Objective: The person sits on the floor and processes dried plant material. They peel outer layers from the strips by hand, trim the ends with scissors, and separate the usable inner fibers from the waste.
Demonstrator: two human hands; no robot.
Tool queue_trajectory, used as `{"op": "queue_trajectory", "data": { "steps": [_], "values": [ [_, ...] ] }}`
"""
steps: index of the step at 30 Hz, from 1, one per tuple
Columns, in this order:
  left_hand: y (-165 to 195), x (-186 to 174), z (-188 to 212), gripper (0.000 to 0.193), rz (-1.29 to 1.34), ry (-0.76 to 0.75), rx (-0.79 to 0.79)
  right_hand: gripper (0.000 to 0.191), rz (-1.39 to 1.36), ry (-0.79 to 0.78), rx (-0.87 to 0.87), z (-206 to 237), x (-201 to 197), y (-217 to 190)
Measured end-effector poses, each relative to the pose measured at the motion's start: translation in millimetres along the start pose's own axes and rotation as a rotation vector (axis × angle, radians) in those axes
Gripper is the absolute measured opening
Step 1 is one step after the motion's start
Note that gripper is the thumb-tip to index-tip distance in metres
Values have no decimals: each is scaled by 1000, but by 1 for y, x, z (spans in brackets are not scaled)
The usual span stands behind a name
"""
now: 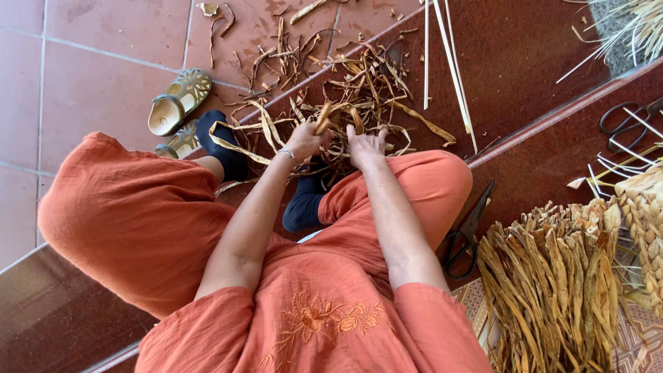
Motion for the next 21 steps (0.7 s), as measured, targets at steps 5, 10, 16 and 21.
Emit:
{"op": "queue_trajectory", "data": {
  "steps": [5,10,16,21],
  "values": [
    [-3,-65,17,15,198,367,216,34,-54,-88,36,8,16,13],
    [10,-132,48,11,210,631,416,44,-59,-104,58,11,23,7],
    [19,-146,73,11,107,681,540,19,-325,178,-90,9,3,0],
    [-13,-93,40,19,437,258,181,15,-1142,242,-301,24,-9,13]
  ]
}}
Point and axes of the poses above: each hand's wrist, its own z-axis away from the middle knuckle, its own x-axis out of the palm, y = z × x, the point moved 7 cm from there along -z, towards the middle knuckle, and after that the axes turned 3 degrees about -y, right-handed, at the moved point
